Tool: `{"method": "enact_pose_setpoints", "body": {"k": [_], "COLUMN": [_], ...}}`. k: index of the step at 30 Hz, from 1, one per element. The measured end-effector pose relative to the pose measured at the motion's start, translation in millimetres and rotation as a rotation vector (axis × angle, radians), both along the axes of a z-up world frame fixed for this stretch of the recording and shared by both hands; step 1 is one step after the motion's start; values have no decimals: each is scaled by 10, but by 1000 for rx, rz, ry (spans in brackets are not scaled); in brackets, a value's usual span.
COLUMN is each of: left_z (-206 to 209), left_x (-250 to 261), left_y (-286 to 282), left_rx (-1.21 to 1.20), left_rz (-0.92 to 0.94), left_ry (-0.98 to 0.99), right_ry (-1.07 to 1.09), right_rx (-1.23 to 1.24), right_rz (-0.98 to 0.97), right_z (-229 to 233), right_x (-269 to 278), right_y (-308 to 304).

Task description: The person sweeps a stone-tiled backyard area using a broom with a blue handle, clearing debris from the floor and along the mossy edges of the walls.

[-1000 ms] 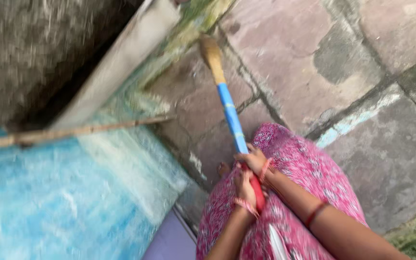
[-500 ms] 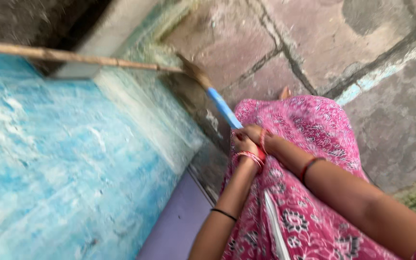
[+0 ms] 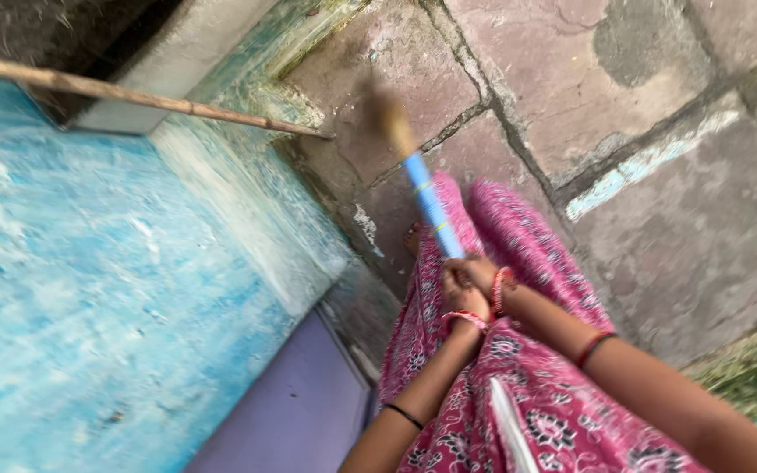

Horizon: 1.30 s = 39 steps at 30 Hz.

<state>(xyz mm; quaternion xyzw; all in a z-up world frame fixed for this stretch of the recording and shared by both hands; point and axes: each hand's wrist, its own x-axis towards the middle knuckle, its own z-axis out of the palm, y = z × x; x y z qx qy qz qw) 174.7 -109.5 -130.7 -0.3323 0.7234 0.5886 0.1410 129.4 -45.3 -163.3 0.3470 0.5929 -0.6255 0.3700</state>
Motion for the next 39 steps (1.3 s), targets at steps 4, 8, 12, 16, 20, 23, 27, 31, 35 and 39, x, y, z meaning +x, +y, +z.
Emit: {"method": "enact_pose_setpoints", "body": {"k": [4, 8, 12, 16, 20, 23, 27, 31, 35, 39], "left_z": [-204, 32, 496, 760, 755, 752, 602, 248, -97, -213], "left_x": [-28, -327, -586, -835, -1122, -1451, -1991, -2389, -2514, -2315], "left_y": [250, 504, 672, 653, 763, 866, 918, 936, 861, 893], "left_rx": [142, 89, 184, 111, 148, 202, 338, 547, 617, 277], "left_rz": [266, 84, 52, 108, 357, 564, 773, 1016, 914, 562], "left_ry": [-277, -269, -53, -3, 121, 108, 129, 142, -77, -115], "right_ry": [40, -28, 43, 117, 317, 248, 286, 199, 492, 626], "right_rx": [9, 94, 158, 17, 68, 54, 74, 105, 249, 179], "right_rz": [420, 120, -30, -51, 244, 427, 619, 754, 1034, 704], "right_z": [-276, -83, 565, 841, 749, 618, 342, -27, -619, -821], "right_x": [-2, -223, -548, -882, -1219, -1616, -2200, -2659, -2641, -2326], "right_y": [266, 582, 742, 682, 689, 650, 627, 553, 722, 867]}}
